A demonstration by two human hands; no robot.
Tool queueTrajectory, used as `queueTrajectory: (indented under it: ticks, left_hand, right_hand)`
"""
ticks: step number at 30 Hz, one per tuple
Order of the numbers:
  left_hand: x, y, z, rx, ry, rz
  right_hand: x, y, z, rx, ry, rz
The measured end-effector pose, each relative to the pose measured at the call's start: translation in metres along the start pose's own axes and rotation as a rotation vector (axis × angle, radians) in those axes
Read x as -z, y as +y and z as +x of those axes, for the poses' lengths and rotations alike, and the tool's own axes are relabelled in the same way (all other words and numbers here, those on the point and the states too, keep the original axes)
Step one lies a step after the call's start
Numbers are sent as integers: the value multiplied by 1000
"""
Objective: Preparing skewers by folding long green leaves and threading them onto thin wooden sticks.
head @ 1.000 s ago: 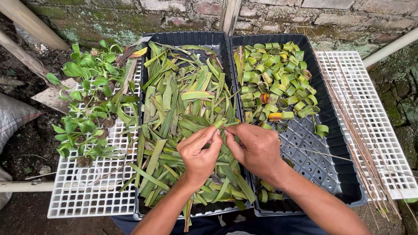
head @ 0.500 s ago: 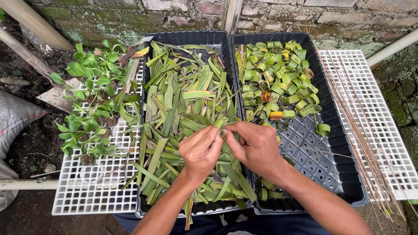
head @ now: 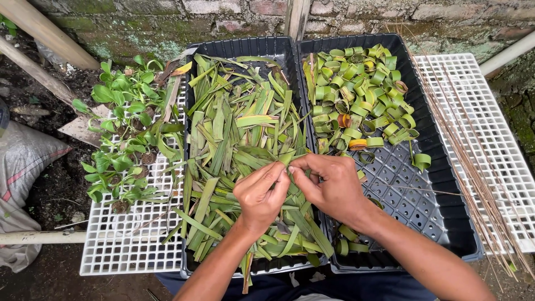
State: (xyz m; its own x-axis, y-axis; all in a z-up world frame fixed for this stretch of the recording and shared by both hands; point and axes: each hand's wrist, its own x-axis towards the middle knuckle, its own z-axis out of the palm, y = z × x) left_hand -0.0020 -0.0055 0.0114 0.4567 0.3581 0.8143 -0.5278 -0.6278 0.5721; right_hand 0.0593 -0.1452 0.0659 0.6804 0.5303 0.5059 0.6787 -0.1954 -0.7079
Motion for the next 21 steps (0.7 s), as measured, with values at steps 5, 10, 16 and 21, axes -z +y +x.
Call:
queueTrajectory:
  ticks: [5, 10, 16, 21]
  left_hand:
    - [-3, 9, 4, 65, -22, -34]
    - [-5, 10, 1, 170, -18, -114]
    - [-9, 8, -12, 458, -12, -385]
    - [-3, 14, -9, 515, -41, -441]
  right_hand:
    - [0, 9, -3, -29, -30, 16]
    - [9, 2, 3, -32, -56, 0]
    - [19, -7, 8, 5, -73, -68]
    - [24, -16, 11, 36, -74, -136]
